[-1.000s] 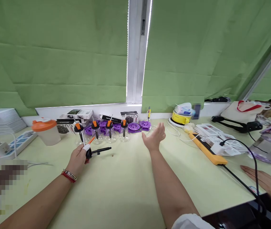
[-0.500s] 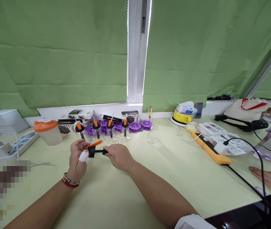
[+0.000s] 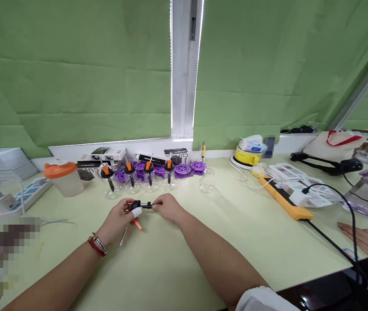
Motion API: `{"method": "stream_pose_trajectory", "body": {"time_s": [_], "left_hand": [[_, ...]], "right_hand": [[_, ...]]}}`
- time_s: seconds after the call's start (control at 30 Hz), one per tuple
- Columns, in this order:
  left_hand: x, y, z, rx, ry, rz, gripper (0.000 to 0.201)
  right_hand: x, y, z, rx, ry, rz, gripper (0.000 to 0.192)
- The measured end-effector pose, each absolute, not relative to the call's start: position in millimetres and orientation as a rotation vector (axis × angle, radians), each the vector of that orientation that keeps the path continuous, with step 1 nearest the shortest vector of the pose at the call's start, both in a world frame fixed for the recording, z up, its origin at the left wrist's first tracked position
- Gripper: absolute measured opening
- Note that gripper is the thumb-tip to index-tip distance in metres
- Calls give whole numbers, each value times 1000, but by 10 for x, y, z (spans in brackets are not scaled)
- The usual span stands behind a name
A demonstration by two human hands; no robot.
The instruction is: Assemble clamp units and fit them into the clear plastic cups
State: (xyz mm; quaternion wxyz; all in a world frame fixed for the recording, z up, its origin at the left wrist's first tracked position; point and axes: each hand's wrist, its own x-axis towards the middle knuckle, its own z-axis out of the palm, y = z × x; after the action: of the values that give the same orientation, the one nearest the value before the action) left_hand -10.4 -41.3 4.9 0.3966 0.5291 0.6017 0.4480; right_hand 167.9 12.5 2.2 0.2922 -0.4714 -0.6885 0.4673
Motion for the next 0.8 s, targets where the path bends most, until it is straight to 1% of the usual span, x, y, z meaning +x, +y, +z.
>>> {"method": "stream_pose_trajectory", "body": {"time_s": [0.07, 0.1, 0.23, 0.4, 0.6, 0.8], "left_hand": [[-136, -377, 5, 1335, 1528, 1102, 39], [-154, -360, -17, 1324, 1538, 1098, 38], [-219, -309, -73, 1222, 1575, 1109, 44], [-223, -306, -50, 1169, 1604, 1096, 38], [-134, -342, -61, 1110, 1701, 1126, 32], [-46, -370, -140, 1128, 1759, 1202, 24]], "right_hand": [[1666, 145, -66, -1318, -1851, 1182, 15], [1658, 153, -105, -1337, -1858, 1155, 16], [1620, 186, -245, -1324, -1865, 1097, 14], [1561, 187, -374, -1267, -1785, 1145, 25], [1512, 92, -419, -1270, -1761, 1012, 24], [1486, 108, -443, -1257, -1801, 983, 26]]}}
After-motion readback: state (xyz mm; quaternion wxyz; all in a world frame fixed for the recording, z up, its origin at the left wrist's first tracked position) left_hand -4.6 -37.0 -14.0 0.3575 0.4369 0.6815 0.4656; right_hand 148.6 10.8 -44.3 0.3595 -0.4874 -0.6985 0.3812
